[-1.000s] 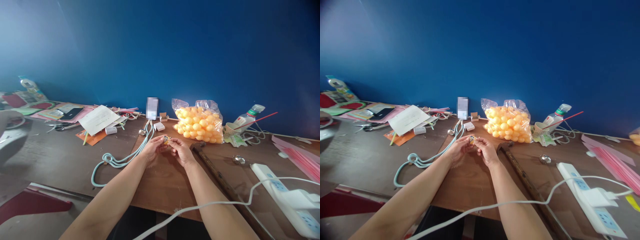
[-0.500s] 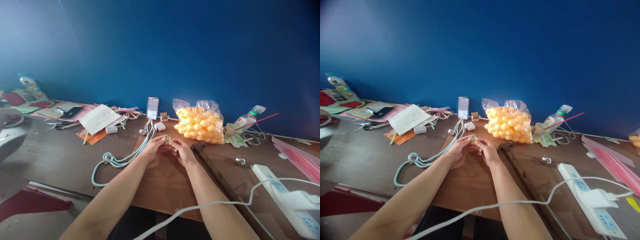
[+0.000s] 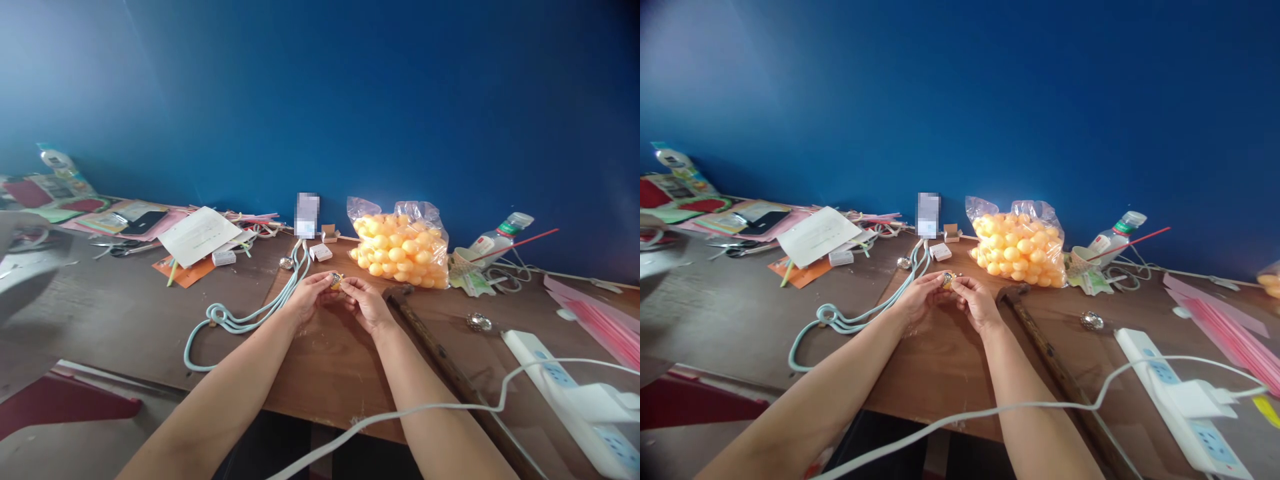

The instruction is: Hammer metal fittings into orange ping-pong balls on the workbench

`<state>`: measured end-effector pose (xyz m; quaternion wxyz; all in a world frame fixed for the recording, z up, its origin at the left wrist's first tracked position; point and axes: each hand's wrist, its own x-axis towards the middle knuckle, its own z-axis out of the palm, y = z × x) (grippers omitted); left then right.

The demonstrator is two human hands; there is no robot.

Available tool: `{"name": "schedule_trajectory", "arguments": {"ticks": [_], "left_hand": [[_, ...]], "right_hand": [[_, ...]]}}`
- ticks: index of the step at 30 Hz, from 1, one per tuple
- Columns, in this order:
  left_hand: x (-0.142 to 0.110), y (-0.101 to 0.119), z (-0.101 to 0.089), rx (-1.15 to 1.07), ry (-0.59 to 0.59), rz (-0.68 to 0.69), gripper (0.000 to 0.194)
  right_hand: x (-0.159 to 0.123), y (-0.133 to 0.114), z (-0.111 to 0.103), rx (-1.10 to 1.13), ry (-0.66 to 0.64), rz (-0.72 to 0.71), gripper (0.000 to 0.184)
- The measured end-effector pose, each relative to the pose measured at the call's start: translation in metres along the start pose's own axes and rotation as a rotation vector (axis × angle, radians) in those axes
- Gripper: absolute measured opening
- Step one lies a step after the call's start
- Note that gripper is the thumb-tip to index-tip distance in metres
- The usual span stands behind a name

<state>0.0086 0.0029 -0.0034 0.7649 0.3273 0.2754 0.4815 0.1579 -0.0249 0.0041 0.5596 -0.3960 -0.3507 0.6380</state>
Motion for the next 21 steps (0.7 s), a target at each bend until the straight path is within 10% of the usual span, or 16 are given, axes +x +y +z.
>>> {"name": "schedule_trajectory", "arguments": {"ticks": [21], "left_hand": [[-0.0022, 0.0014, 0.003, 0.011, 0.034, -0.015, 0.022]], "right_hand": [[-0.0008, -0.0006, 0.0008, -0.044, 0.003, -0.031, 0.027]]}}
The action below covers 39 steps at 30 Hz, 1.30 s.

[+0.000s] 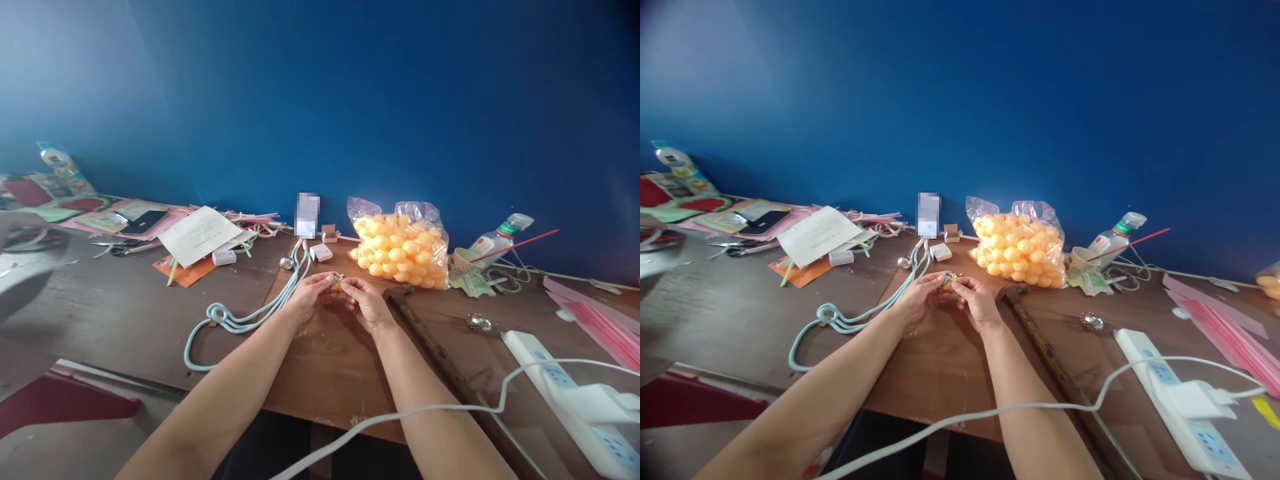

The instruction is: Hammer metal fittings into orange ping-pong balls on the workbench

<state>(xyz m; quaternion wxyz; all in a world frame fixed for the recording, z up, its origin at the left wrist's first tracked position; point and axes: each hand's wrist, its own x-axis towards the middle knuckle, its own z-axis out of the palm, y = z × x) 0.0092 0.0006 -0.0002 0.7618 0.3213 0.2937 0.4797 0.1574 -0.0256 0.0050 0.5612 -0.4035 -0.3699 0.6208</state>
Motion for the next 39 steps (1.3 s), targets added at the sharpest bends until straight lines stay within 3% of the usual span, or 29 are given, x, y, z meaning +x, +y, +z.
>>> {"name": "schedule_trajectory", "arguments": {"ticks": [39], "left_hand": [[0.0006, 0.0002, -0.0002, -0.022, -0.002, -0.002, 0.019]], "right_hand": [[0.0003, 0.001, 0.0013, -0.002, -0.01, -0.023, 0.027]]}}
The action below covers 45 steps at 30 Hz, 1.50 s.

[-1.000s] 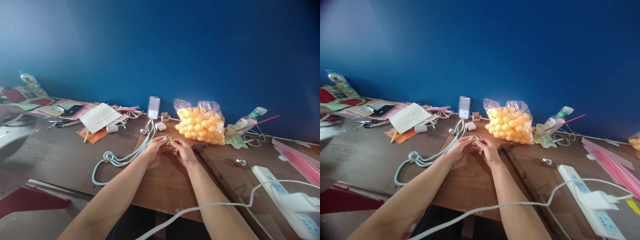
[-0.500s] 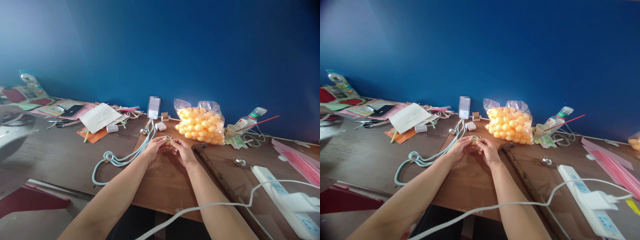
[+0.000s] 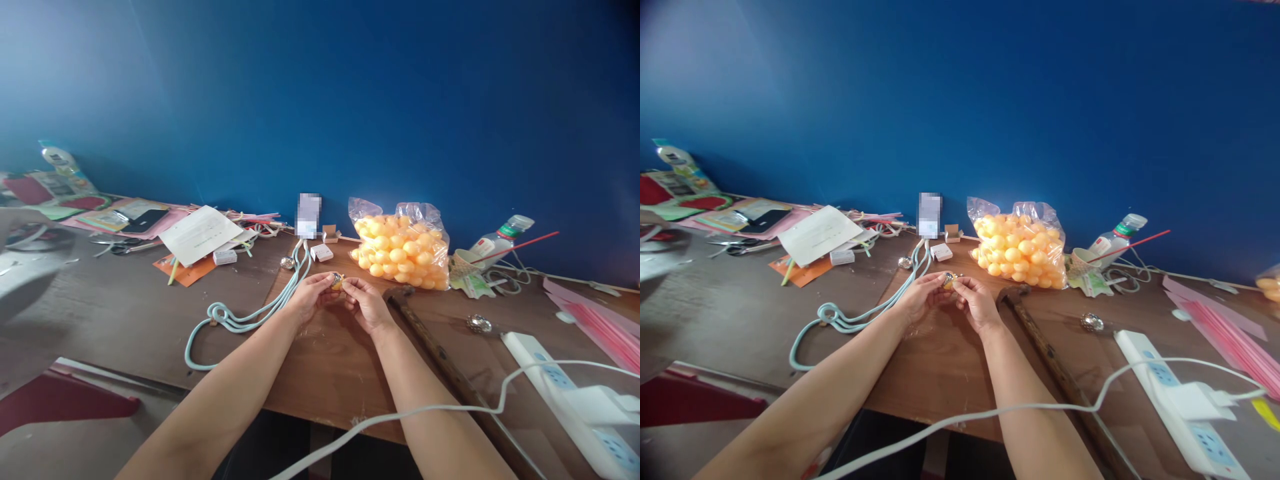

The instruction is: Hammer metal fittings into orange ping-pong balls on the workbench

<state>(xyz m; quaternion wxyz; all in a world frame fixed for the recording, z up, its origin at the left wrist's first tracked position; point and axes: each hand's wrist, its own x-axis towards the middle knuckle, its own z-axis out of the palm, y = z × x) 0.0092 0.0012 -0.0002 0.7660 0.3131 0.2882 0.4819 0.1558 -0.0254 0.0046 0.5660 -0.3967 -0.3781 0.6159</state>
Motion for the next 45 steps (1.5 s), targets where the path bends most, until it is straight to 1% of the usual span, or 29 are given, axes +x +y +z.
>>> {"name": "schedule_trajectory", "arguments": {"ticks": [9, 16, 24, 28, 33, 37, 42, 45], "left_hand": [[-0.0007, 0.0002, 0.0009, 0.026, 0.006, 0.011, 0.022], [0.0004, -0.0011, -0.0002, 0.064, 0.018, 0.034, 0.024], [-0.0025, 0.0018, 0.0028, 0.145, 0.032, 0.082, 0.028], [-0.0036, 0.0033, 0.0031, 0.17, 0.032, 0.099, 0.032], [-0.0042, 0.0037, 0.0026, 0.192, 0.023, 0.113, 0.037], [-0.0037, 0.0031, 0.0016, 0.192, 0.025, 0.116, 0.039], [-0.0017, 0.0011, -0.0006, 0.166, 0.008, 0.109, 0.036], [-0.0012, 0.0002, -0.0012, 0.135, -0.004, 0.104, 0.033]], "right_hand": [[-0.0007, -0.0006, 0.0013, -0.013, 0.01, -0.011, 0.026], [-0.0004, -0.0012, 0.0017, -0.071, 0.029, -0.03, 0.027], [0.0006, 0.0012, -0.0007, -0.111, 0.032, -0.051, 0.028], [0.0006, 0.0016, 0.0002, -0.089, 0.021, -0.052, 0.026], [0.0002, 0.002, 0.0013, -0.06, 0.061, -0.03, 0.033], [0.0009, 0.003, -0.0004, -0.108, 0.056, -0.028, 0.034], [0.0017, 0.0039, -0.0019, -0.246, 0.06, -0.061, 0.035], [0.0012, 0.0048, -0.0007, -0.225, 0.045, -0.067, 0.035]]}}
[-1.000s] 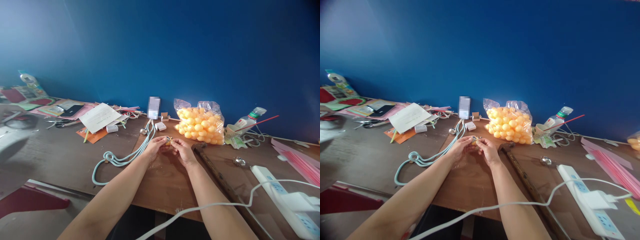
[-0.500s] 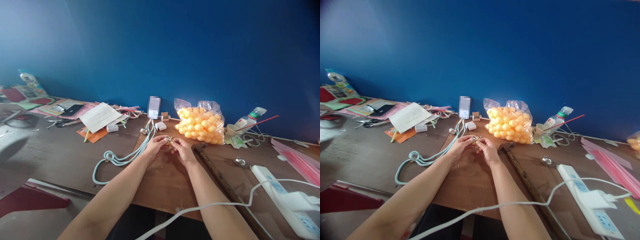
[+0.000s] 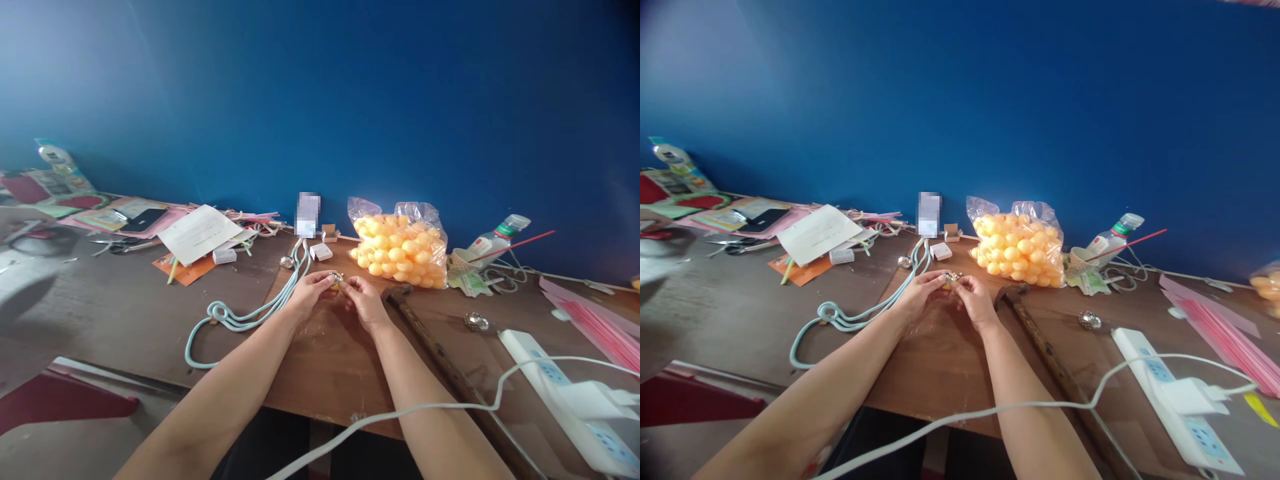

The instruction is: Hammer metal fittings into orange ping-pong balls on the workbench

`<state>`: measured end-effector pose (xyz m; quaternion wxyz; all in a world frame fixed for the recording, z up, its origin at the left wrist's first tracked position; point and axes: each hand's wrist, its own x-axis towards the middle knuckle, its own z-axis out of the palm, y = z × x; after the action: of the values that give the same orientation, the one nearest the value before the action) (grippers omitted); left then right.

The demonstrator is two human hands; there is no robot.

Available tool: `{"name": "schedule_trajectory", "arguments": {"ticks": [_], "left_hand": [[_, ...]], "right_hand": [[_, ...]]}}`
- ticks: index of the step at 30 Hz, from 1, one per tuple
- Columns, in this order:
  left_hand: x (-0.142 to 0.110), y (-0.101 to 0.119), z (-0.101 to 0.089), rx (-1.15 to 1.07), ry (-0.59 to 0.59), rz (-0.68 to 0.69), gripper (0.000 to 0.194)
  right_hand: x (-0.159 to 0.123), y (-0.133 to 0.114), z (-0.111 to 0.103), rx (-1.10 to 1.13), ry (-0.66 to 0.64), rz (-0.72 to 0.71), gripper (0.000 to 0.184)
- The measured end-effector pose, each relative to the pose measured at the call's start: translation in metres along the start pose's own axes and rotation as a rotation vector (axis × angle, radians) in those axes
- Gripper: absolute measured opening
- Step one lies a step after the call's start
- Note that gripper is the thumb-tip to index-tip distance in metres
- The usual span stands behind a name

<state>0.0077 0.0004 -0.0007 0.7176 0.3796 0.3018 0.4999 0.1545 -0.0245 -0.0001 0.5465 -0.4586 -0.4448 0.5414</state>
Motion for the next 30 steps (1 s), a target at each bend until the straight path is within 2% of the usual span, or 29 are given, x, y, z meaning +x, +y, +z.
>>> {"name": "schedule_trajectory", "arguments": {"ticks": [8, 13, 18, 25, 30], "left_hand": [[0.001, 0.0, 0.001, -0.114, -0.018, -0.053, 0.026], [0.002, -0.002, 0.0, -0.092, -0.027, -0.041, 0.025], [0.001, -0.004, 0.0, -0.063, -0.005, -0.037, 0.027], [0.003, -0.006, 0.003, -0.115, -0.002, -0.063, 0.023], [0.006, -0.007, 0.002, -0.181, 0.014, -0.069, 0.017]], "right_hand": [[0.0, 0.001, 0.002, 0.21, -0.06, 0.082, 0.039], [0.001, 0.004, 0.002, 0.116, -0.014, 0.07, 0.04], [0.003, 0.007, 0.001, 0.079, -0.024, 0.044, 0.041], [0.004, 0.013, 0.002, 0.036, 0.015, -0.027, 0.04], [0.005, 0.008, 0.003, -0.028, 0.068, -0.016, 0.04]]}}
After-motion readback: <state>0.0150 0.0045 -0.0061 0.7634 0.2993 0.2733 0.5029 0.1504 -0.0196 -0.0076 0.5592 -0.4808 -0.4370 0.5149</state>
